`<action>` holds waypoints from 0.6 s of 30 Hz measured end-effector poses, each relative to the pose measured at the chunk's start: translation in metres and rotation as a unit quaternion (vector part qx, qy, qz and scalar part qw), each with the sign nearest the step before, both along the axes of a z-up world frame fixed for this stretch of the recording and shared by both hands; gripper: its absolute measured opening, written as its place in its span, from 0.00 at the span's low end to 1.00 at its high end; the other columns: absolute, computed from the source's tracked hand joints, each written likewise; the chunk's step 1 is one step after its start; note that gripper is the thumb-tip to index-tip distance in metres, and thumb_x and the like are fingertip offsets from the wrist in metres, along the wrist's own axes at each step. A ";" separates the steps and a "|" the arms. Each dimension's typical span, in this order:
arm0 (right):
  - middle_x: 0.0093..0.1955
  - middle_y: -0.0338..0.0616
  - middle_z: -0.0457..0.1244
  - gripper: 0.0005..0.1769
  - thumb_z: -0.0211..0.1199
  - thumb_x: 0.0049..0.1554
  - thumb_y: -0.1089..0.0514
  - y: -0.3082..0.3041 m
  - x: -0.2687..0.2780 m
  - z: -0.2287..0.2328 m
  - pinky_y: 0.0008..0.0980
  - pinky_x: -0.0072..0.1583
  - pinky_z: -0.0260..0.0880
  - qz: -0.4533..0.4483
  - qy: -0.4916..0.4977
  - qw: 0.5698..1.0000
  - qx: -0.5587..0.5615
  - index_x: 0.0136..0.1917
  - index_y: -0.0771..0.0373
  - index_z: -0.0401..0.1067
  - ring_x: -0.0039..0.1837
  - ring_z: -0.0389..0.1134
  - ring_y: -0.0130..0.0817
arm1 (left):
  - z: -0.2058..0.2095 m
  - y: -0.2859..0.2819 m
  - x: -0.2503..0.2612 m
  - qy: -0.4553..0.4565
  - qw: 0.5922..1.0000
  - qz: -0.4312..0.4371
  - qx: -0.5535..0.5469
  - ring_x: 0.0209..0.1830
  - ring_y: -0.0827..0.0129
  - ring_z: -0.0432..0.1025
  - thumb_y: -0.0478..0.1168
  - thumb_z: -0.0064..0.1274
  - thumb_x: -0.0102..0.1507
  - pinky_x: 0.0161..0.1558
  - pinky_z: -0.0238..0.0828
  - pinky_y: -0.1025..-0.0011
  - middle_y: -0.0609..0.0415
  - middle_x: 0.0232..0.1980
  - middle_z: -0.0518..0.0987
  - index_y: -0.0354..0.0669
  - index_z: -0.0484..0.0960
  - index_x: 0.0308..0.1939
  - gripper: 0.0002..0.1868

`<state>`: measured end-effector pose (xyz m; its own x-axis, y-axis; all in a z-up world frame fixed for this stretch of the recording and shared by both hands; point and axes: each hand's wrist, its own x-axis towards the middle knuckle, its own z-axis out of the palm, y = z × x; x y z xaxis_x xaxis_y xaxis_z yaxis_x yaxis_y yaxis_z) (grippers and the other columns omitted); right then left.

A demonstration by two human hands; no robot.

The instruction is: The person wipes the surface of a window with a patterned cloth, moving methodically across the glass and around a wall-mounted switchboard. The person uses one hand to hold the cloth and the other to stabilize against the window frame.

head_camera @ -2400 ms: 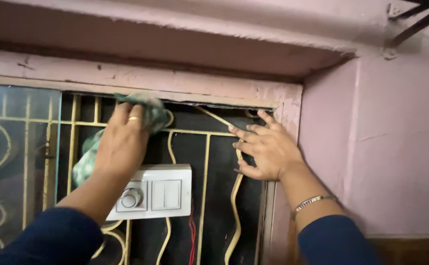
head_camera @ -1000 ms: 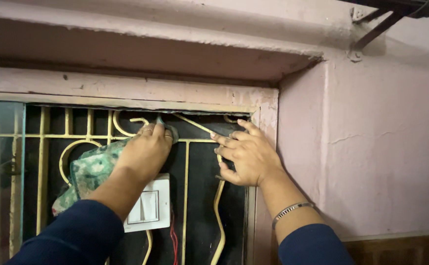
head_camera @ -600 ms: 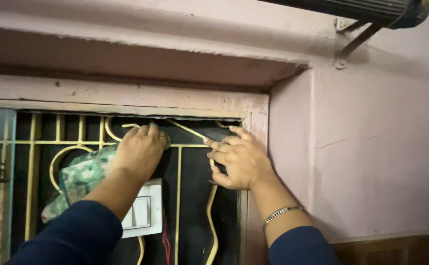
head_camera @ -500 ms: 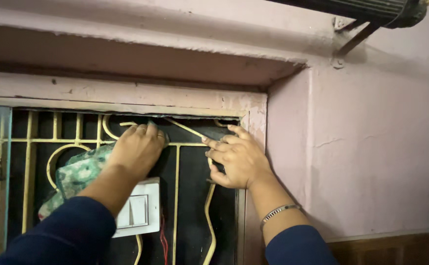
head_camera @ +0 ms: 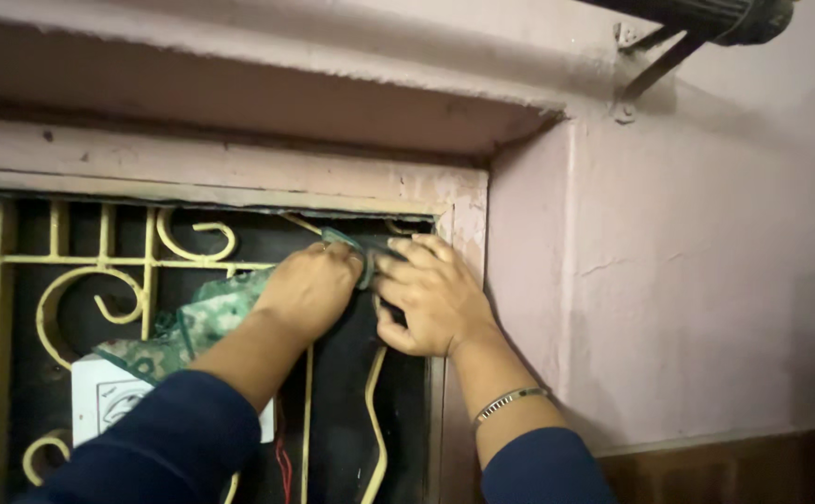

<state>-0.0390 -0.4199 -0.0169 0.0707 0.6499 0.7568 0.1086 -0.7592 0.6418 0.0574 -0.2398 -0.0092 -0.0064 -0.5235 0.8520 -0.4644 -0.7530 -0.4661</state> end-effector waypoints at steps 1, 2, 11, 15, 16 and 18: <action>0.67 0.47 0.66 0.20 0.63 0.48 0.49 0.000 0.000 -0.001 0.50 0.75 0.53 0.051 -0.024 0.998 -0.002 0.50 0.60 0.79 0.73 0.60 0.48 | -0.002 0.002 0.002 -0.013 1.000 -0.004 0.005 0.49 0.58 0.78 0.36 0.47 0.60 0.49 0.76 0.63 0.49 0.46 0.82 0.44 0.82 0.40 0.09; 0.65 0.48 0.66 0.21 0.63 0.47 0.50 -0.001 0.000 -0.002 0.50 0.75 0.53 0.051 -0.025 0.998 0.006 0.51 0.61 0.79 0.72 0.60 0.48 | -0.003 0.005 0.003 -0.026 1.000 -0.007 0.010 0.49 0.58 0.78 0.36 0.48 0.60 0.49 0.76 0.63 0.50 0.46 0.82 0.44 0.83 0.41 0.09; 0.57 0.44 0.65 0.18 0.64 0.46 0.50 0.002 -0.001 -0.001 0.48 0.74 0.55 0.045 -0.007 0.999 0.025 0.48 0.59 0.78 0.68 0.61 0.45 | 0.007 0.085 -0.028 0.010 0.971 0.234 0.056 0.57 0.64 0.74 0.38 0.47 0.63 0.55 0.72 0.65 0.54 0.53 0.80 0.48 0.81 0.49 0.13; 0.59 0.45 0.64 0.23 0.64 0.45 0.50 0.001 0.000 0.000 0.49 0.74 0.55 0.044 -0.017 0.999 0.026 0.53 0.59 0.76 0.69 0.60 0.45 | 0.007 0.074 -0.018 -0.028 0.979 0.198 0.046 0.57 0.63 0.73 0.39 0.49 0.60 0.57 0.71 0.65 0.53 0.52 0.80 0.47 0.82 0.48 0.13; 0.60 0.46 0.64 0.26 0.65 0.44 0.50 0.000 0.001 -0.001 0.49 0.74 0.54 0.042 -0.022 0.998 0.027 0.55 0.60 0.74 0.70 0.60 0.46 | 0.007 0.072 -0.016 -0.023 0.978 0.202 0.041 0.57 0.62 0.73 0.38 0.49 0.60 0.56 0.71 0.65 0.52 0.51 0.80 0.46 0.82 0.48 0.14; 0.64 0.47 0.62 0.28 0.64 0.44 0.50 -0.002 0.002 -0.004 0.49 0.75 0.53 0.044 -0.008 0.998 0.051 0.58 0.59 0.70 0.72 0.58 0.47 | 0.006 0.067 -0.014 -0.002 0.980 0.193 0.042 0.56 0.62 0.73 0.37 0.49 0.59 0.55 0.71 0.64 0.51 0.52 0.80 0.46 0.82 0.48 0.14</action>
<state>-0.0365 -0.4216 -0.0207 0.0043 0.5718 0.8204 0.1688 -0.8090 0.5630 0.0436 -0.1732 -0.0031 0.2031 -0.5559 0.8060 -0.1499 -0.8311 -0.5355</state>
